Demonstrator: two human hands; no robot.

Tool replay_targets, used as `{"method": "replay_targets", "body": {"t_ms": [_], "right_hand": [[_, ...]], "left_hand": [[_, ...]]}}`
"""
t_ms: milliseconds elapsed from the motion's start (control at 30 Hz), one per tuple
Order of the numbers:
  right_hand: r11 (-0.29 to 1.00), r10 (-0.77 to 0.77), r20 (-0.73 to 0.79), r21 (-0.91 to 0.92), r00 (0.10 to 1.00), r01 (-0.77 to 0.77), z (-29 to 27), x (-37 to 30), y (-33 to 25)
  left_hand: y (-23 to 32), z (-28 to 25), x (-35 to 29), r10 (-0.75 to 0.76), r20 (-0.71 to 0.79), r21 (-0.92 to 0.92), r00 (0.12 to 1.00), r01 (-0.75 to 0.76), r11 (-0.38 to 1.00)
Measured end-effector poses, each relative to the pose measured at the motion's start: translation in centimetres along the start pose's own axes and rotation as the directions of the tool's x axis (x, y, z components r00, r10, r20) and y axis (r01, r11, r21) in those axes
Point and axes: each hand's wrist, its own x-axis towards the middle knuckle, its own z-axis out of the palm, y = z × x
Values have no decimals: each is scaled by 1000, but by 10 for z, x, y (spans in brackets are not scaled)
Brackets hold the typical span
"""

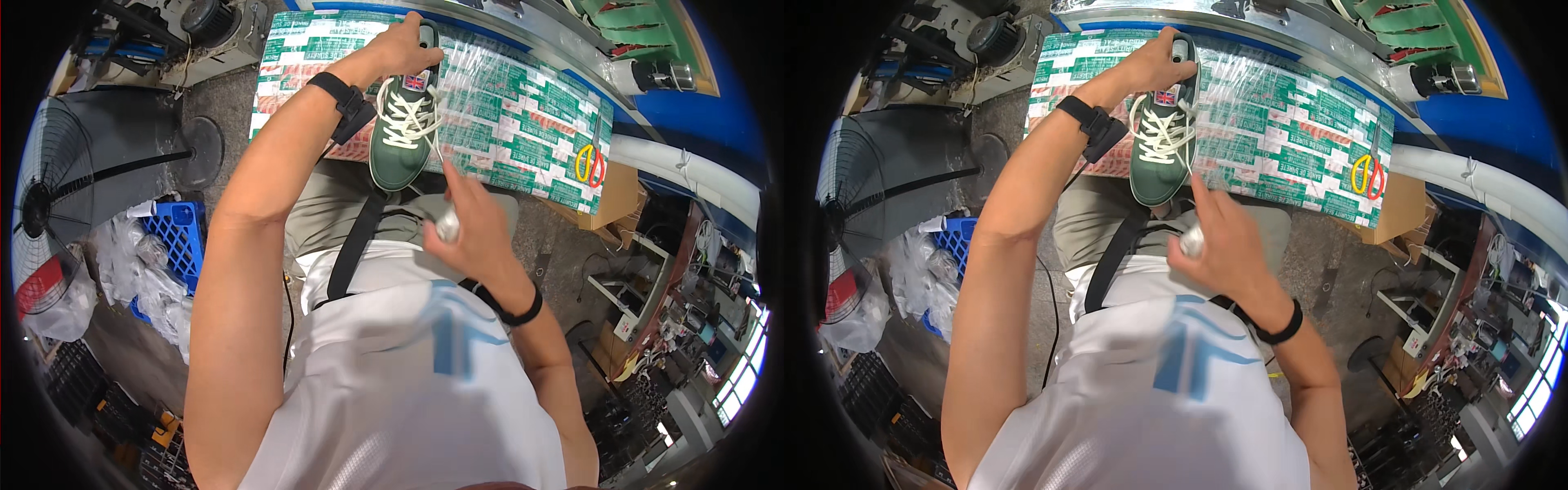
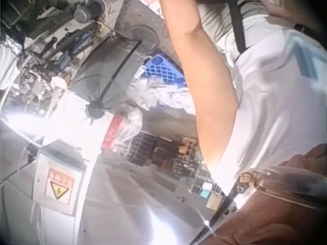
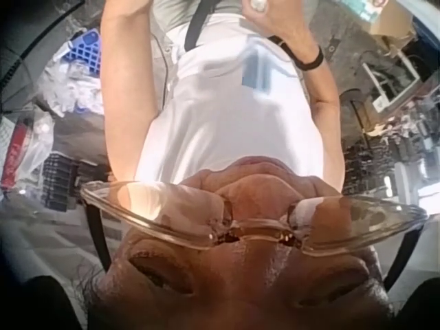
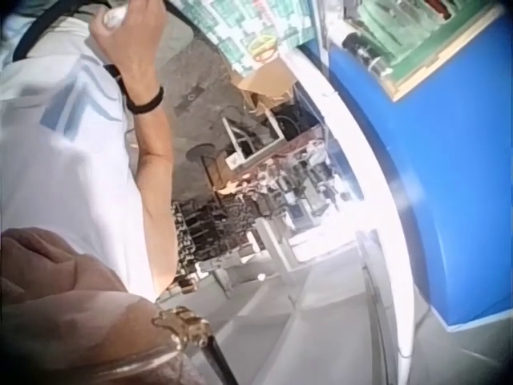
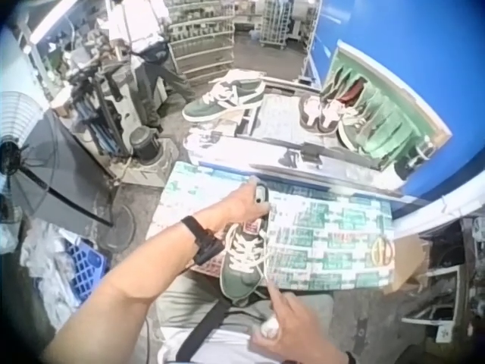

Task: Checking the quality of shoes and lacing them on an assembly line.

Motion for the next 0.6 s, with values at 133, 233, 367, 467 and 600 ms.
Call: {"method": "replay_targets", "body": {"t_ms": [133,233,367,467,600], "right_hand": [[998,-10,-26,67,1000,12,1,-17,3],[995,-62,-148,63,987,72,13,14,18],[998,-56,-242,25,969,64,30,56,30],[997,-42,-221,59,974,56,37,67,34],[999,-18,-157,40,988,24,34,59,33]], "left_hand": [[-3,6,-1,-32,13,-73,999,33,997],[-5,7,-2,18,-57,-13,998,-19,1000],[-3,5,-3,-34,-26,-78,999,32,996],[1,3,-5,-42,-12,-94,999,40,995],[2,0,-5,-79,8,-79,997,79,994]]}}
